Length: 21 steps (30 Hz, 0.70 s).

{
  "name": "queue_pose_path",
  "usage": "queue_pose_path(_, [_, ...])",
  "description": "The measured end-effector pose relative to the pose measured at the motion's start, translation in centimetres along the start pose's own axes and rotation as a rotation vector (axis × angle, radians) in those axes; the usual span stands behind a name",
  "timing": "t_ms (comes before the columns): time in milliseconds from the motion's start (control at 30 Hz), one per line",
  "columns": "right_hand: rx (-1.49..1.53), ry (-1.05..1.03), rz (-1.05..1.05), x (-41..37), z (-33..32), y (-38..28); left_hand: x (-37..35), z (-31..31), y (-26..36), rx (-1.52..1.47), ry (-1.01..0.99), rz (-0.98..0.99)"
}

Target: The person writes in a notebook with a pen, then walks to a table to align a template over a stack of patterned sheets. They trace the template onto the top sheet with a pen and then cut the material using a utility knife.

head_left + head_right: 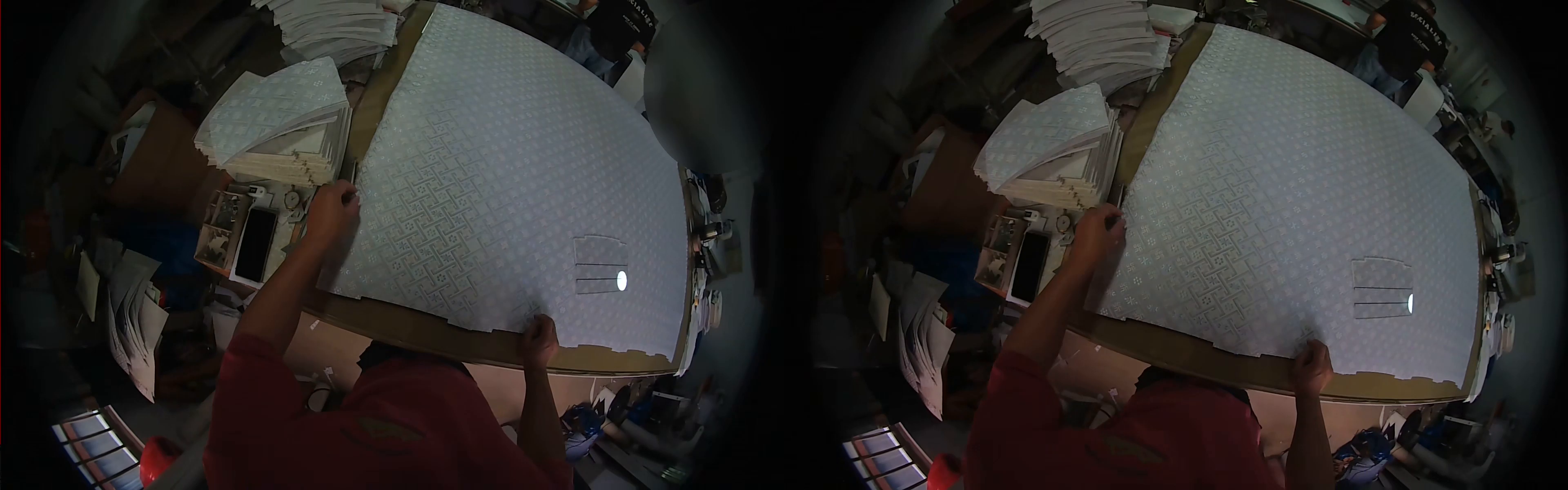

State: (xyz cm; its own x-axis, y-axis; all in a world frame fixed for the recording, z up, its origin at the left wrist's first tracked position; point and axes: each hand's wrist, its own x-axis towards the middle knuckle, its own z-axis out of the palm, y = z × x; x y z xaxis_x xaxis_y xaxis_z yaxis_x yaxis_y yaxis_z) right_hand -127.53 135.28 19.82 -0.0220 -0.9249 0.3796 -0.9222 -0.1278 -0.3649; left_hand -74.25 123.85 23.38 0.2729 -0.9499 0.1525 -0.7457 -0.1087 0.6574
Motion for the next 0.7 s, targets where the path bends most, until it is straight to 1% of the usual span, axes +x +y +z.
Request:
queue_pose_path(33, [-0.005,0.003,0.016,0.1,0.0,-0.2,-0.2,-0.2,0.5,0.000,-0.014,0.011])
queue_pose_path(100, [-0.008,0.003,0.011,0.2,-0.2,-0.5,-1.5,-0.4,2.5,-0.467,-0.002,-0.220])
queue_pose_path(167, [0.010,0.026,-0.035,0.4,-0.5,-1.0,-3.3,1.0,4.0,-0.598,0.043,-0.191])
queue_pose_path(233, [-0.029,-0.067,0.094,0.4,-1.3,-1.6,-6.8,2.7,8.2,-0.808,-0.038,-0.199])
queue_pose_path(300, [0.043,0.007,0.040,0.4,-1.4,-1.7,-11.1,5.1,12.0,-0.893,-0.267,-0.234])
queue_pose_path(367, [0.269,0.063,0.116,0.5,-0.8,-3.7,-15.3,7.5,15.9,-1.206,-0.496,-0.363])
queue_pose_path(433, [0.595,-0.184,0.247,-0.5,-1.3,-7.4,-18.7,10.3,17.8,-1.275,-0.635,-0.287])
queue_pose_path(467, [0.597,-0.166,0.279,-1.1,-1.7,-9.0,-20.1,11.3,18.6,-1.257,-0.670,-0.286])
queue_pose_path(533, [1.084,-0.478,0.681,-1.6,-2.7,-10.6,-21.8,12.8,20.0,-1.083,-0.592,0.048])
queue_pose_path(567, [1.095,-0.464,0.695,-1.9,-3.5,-10.4,-22.1,13.1,20.4,-1.071,-0.611,0.051])
queue_pose_path(633, [1.227,-0.511,0.899,-2.1,-5.1,-8.9,-22.5,13.6,21.5,-1.106,-0.779,-0.021])
queue_pose_path(667, [1.240,-0.501,0.897,-2.0,-5.7,-8.0,-22.6,13.7,22.1,-1.095,-0.785,-0.011])
queue_pose_path(700, [1.202,-0.428,0.783,-1.9,-6.3,-6.8,-22.6,13.8,22.4,-0.962,-0.814,0.055])
